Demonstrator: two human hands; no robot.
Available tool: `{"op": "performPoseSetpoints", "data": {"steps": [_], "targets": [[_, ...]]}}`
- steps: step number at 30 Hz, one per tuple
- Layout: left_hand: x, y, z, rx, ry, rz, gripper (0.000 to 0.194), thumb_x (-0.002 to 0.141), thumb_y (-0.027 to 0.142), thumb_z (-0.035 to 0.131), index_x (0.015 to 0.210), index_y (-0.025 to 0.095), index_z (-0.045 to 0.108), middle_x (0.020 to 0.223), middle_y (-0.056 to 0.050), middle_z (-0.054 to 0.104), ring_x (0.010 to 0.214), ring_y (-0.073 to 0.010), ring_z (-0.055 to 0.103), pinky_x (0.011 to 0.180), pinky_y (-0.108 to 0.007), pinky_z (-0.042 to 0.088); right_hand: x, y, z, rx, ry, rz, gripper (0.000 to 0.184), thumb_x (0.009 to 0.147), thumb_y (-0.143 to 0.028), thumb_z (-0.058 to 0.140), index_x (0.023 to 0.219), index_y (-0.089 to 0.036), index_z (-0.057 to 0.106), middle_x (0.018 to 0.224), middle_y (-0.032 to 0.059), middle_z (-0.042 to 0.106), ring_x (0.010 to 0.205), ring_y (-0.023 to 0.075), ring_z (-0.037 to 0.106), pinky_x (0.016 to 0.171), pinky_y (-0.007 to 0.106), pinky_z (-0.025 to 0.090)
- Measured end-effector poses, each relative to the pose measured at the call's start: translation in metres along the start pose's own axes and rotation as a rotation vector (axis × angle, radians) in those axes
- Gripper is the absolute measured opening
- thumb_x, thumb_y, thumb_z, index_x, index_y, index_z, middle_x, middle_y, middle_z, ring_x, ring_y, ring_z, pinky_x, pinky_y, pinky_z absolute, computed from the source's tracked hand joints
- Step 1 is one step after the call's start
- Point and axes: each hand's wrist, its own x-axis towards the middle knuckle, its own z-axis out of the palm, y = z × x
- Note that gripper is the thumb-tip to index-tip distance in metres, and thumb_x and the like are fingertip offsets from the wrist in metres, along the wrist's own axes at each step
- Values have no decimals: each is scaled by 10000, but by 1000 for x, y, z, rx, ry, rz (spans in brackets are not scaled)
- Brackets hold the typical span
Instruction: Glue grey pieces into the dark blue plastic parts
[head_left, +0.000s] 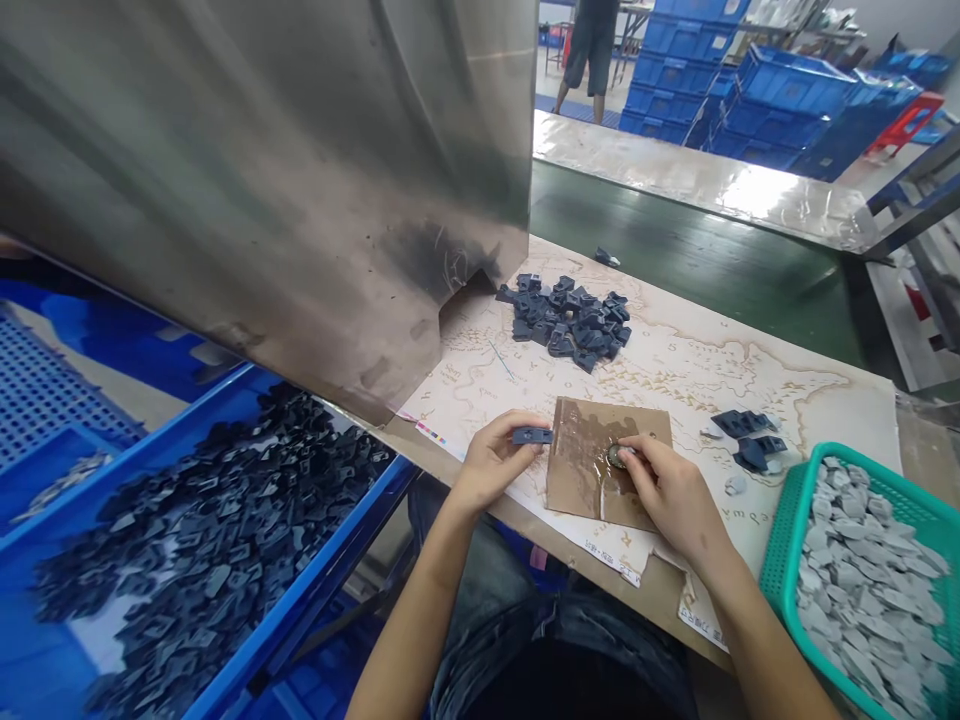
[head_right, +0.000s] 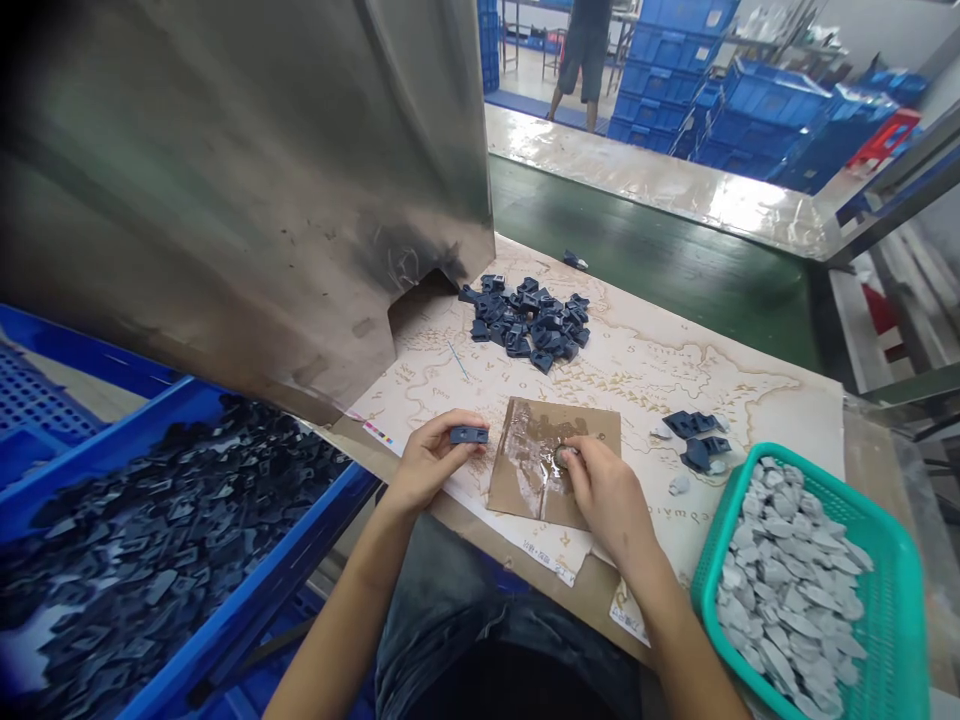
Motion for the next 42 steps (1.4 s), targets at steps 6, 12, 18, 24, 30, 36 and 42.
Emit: {"op": "performPoseSetpoints", "data": {"steps": [6,12,18,24,30,36,42], "targets": [[-7,5,10,19,40,-133,293,715,390,690,900,176,612,691,18,603,463,-69,543,489,-206,487,-2,-3,-5,73,58,2,249,897,-342,427,911,-186,620,766,49,691,654,176,639,620,283,501],[-25,16,29,-102,142,-164,376,692,487,708,836,178,550,624,44,557,407,-48,474,423,-184,430,-3,4,-4,56,16,-20,236,889,-319,415,871,-191,613,818,66,698,725,199,657,652,312,510],[-38,27,51,-175,144,-318,407,632,502,738,788,166,567,594,41,544,384,-45,441,383,-187,389,-9,-9,-14,306,135,3,144,842,-291,521,856,-200,631,641,8,639,503,122,560,468,232,455],[-46,33,61,-286,21,-484,421,588,513,756,709,161,560,454,66,462,334,-50,389,326,-173,316,-25,-23,-19,496,137,-213,82,828,-191,562,886,-220,613,664,-6,641,522,101,565,474,196,464],[-48,42,68,-310,3,-483,460,538,523,792,668,154,552,458,65,468,323,-37,370,322,-170,313,-28,-29,-23,521,94,-273,56,829,-196,548,869,-213,583,658,2,641,514,104,568,461,202,475],[-48,43,68,-244,26,-447,484,521,562,790,644,158,553,475,58,482,316,-42,387,305,-168,305,-29,-28,-24,538,48,-338,116,834,-137,523,905,-226,545,710,-7,636,521,83,535,448,181,433],[-50,42,62,-117,22,-354,397,584,500,781,686,159,606,587,21,554,379,-51,436,336,-171,365,-28,-20,-27,494,-115,-389,105,888,-168,492,944,-226,560,744,2,617,572,89,545,487,193,425]]}}
